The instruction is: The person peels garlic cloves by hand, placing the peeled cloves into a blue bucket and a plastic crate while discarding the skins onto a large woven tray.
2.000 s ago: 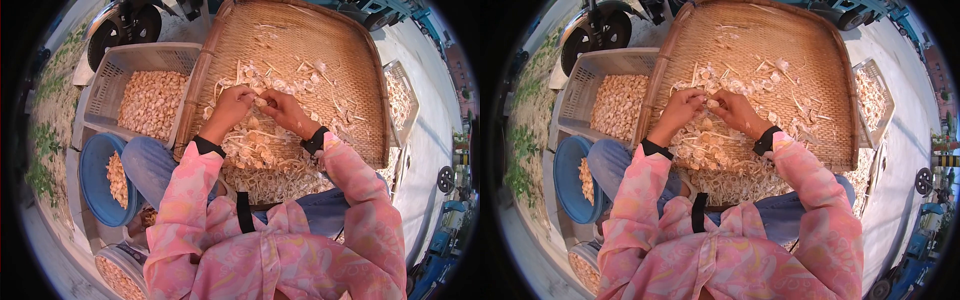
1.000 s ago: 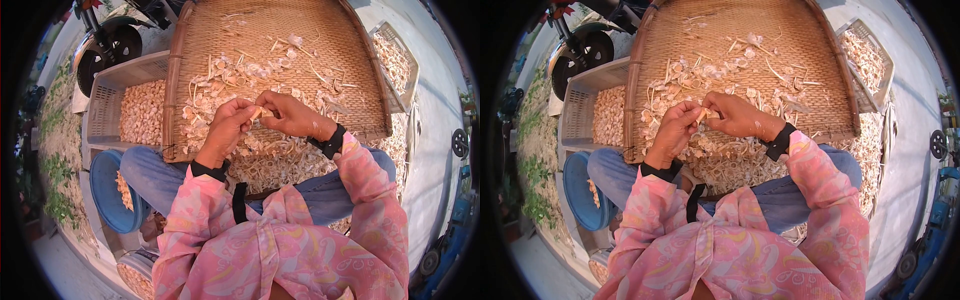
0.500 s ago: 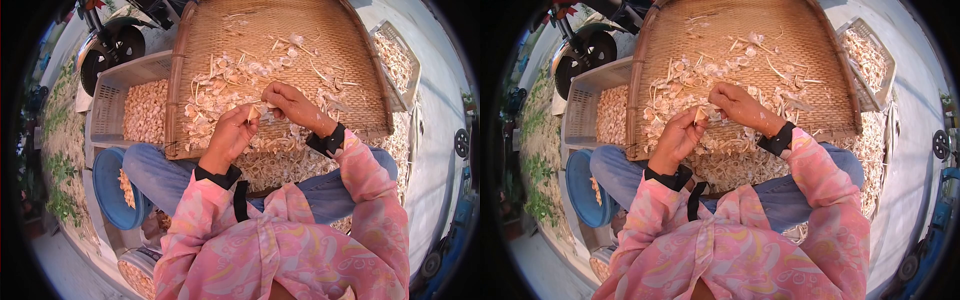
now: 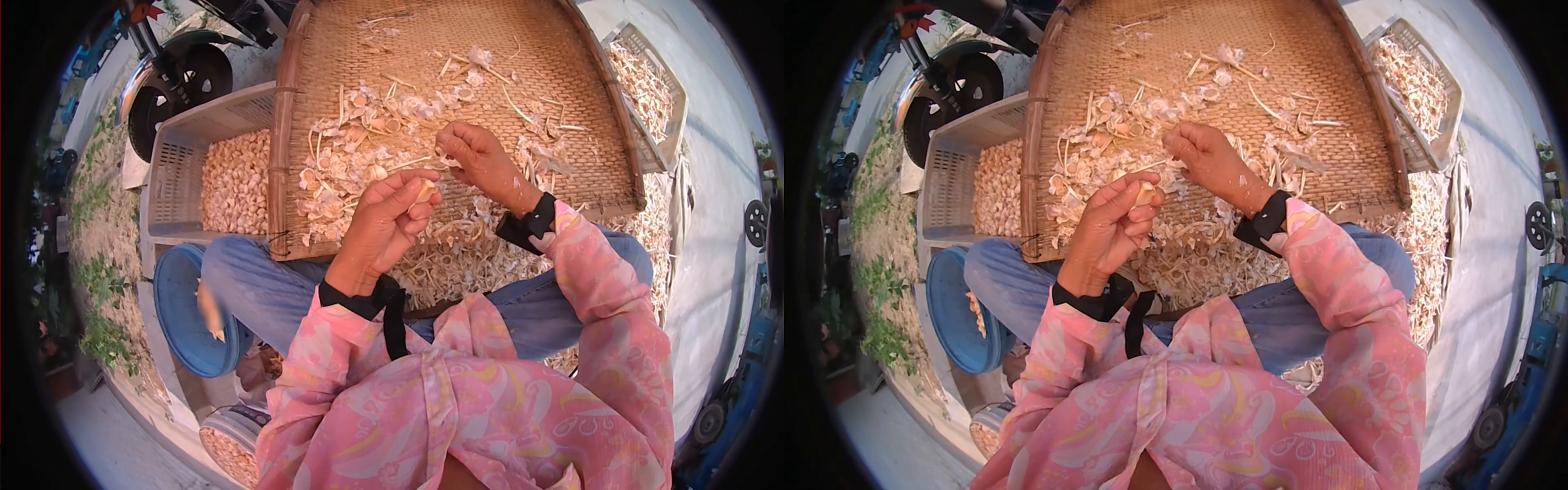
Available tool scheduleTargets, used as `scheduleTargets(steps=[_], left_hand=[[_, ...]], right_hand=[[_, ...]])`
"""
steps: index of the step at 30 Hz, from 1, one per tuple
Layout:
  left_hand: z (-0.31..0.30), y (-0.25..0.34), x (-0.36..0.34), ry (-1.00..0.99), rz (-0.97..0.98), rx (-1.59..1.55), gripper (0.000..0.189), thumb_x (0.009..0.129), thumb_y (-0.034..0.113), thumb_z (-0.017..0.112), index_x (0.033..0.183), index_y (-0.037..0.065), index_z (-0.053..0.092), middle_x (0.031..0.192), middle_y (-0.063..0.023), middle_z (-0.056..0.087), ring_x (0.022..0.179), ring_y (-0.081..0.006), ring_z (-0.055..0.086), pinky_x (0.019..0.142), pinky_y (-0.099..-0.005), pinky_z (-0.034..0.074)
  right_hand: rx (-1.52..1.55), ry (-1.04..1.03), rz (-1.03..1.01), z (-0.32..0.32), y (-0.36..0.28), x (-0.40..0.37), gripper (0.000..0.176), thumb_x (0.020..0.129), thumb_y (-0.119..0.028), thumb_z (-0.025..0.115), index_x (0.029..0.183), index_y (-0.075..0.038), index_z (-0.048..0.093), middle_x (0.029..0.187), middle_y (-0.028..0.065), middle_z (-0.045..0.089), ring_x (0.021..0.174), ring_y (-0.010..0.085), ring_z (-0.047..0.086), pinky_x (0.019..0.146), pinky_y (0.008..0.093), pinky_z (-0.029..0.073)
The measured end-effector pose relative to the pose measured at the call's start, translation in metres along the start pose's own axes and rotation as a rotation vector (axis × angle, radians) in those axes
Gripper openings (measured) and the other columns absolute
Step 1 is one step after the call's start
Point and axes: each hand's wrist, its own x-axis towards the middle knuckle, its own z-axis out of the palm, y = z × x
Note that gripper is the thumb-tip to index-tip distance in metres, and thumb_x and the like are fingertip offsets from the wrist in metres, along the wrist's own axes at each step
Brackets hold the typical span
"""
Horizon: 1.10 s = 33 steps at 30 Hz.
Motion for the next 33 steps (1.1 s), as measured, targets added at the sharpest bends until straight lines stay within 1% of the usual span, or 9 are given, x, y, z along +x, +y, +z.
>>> scheduleTargets(steps=[4, 7, 10, 13, 15, 17, 20, 29, 33], left_hand=[[-0.013, 0.058, -0.023, 0.099, 0.3, 0.146, 0.029, 0.09, 0.011, 0.051, 0.114, -0.005, 0.05, 0.095, -0.0159, 0.056, 0.065, -0.0065, 0.046, 0.054, -0.0147, 0.038], [-0.047, 0.123, -0.047, 0.784, 0.706, 0.996, 0.032, 0.087, 0.011, 0.054, 0.117, 0.001, 0.052, 0.107, -0.014, 0.056, 0.088, -0.0145, 0.054, 0.069, -0.0224, 0.045], [-0.043, 0.125, -0.054, 0.688, 0.8, 1.523, 0.031, 0.085, 0.01, 0.056, 0.116, 0.002, 0.055, 0.11, -0.0097, 0.055, 0.095, -0.0166, 0.053, 0.072, -0.0251, 0.045], [-0.004, 0.054, -0.029, 0.37, 0.579, 1.539, 0.031, 0.082, 0.009, 0.06, 0.113, 0.003, 0.056, 0.104, -0.0076, 0.054, 0.082, -0.0164, 0.057, 0.069, -0.026, 0.046], [-0.002, 0.013, -0.005, 0.211, 0.575, 1.743, 0.035, 0.079, 0.005, 0.059, 0.113, 0.003, 0.051, 0.104, -0.0157, 0.052, 0.08, -0.0272, 0.058, 0.066, -0.0341, 0.048], [-0.009, -0.01, 0.015, 0.331, 0.549, 1.877, 0.032, 0.078, 0.001, 0.056, 0.109, 0.001, 0.049, 0.101, -0.0181, 0.05, 0.076, -0.0314, 0.057, 0.066, -0.038, 0.048], [-0.01, -0.012, 0.016, 0.377, 0.498, 1.83, 0.029, 0.077, -0.003, 0.054, 0.104, 0.0, 0.047, 0.098, -0.018, 0.047, 0.075, -0.0322, 0.055, 0.065, -0.0403, 0.047], [-0.022, -0.005, 0.015, 0.131, 0.983, 1.451, 0.017, 0.081, 0.0, 0.056, 0.094, 0.0, 0.046, 0.085, -0.0129, 0.054, 0.072, -0.0214, 0.055, 0.059, -0.026, 0.047], [-0.015, 0.019, -0.004, 0.29, 0.478, 0.536, 0.012, 0.091, 0.015, 0.049, 0.091, 0.005, 0.044, 0.073, -0.0057, 0.053, 0.055, -0.0068, 0.046, 0.048, -0.0165, 0.038]], right_hand=[[0.035, 0.063, 0.14, -0.017, 0.014, 0.011, 0.041, 0.094, -0.04, 0.039, 0.099, -0.003, 0.056, 0.073, -0.0024, 0.047, 0.056, 0.005, 0.044, 0.045, 0.0186, 0.036], [0.259, 0.075, 0.235, -0.01, 0.008, 0.009, 0.051, 0.094, -0.043, 0.037, 0.113, 0.002, 0.048, 0.087, 0.0049, 0.053, 0.069, 0.0111, 0.056, 0.056, 0.021, 0.046], [0.471, 0.033, 0.234, 0.001, 0.008, 0.012, 0.056, 0.093, -0.046, 0.037, 0.121, 0.002, 0.04, 0.099, 0.0101, 0.054, 0.08, 0.018, 0.06, 0.063, 0.0234, 0.05], [0.531, -0.062, 0.231, 0.015, 0.007, 0.012, 0.063, 0.091, -0.05, 0.038, 0.125, 0.002, 0.034, 0.107, 0.0136, 0.053, 0.097, 0.0232, 0.057, 0.079, 0.0291, 0.048], [0.51, -0.147, 0.218, 0.025, 0.006, 0.006, 0.065, 0.09, -0.052, 0.038, 0.123, 0.003, 0.035, 0.109, 0.0141, 0.052, 0.098, 0.0228, 0.054, 0.083, 0.0314, 0.046], [0.421, -0.157, 0.226, 0.034, 0.003, 0.001, 0.062, 0.091, -0.053, 0.035, 0.122, 0.0, 0.038, 0.112, 0.0116, 0.05, 0.105, 0.02, 0.049, 0.09, 0.0339, 0.04], [0.48, -0.288, 0.207, 0.032, 0.004, -0.004, 0.059, 0.092, -0.052, 0.033, 0.124, -0.003, 0.039, 0.114, 0.0091, 0.05, 0.105, 0.0185, 0.048, 0.093, 0.034, 0.038], [0.43, -0.313, 0.176, 0.042, 0.009, 0.004, 0.054, 0.095, -0.045, 0.028, 0.122, -0.001, 0.045, 0.107, 0.0073, 0.055, 0.096, 0.0139, 0.053, 0.081, 0.0293, 0.045], [0.051, -0.313, 0.161, 0.047, -0.01, 0.004, 0.047, 0.095, -0.042, 0.034, 0.112, -0.002, 0.054, 0.092, 0.0069, 0.06, 0.084, 0.0138, 0.057, 0.072, 0.0298, 0.048]])
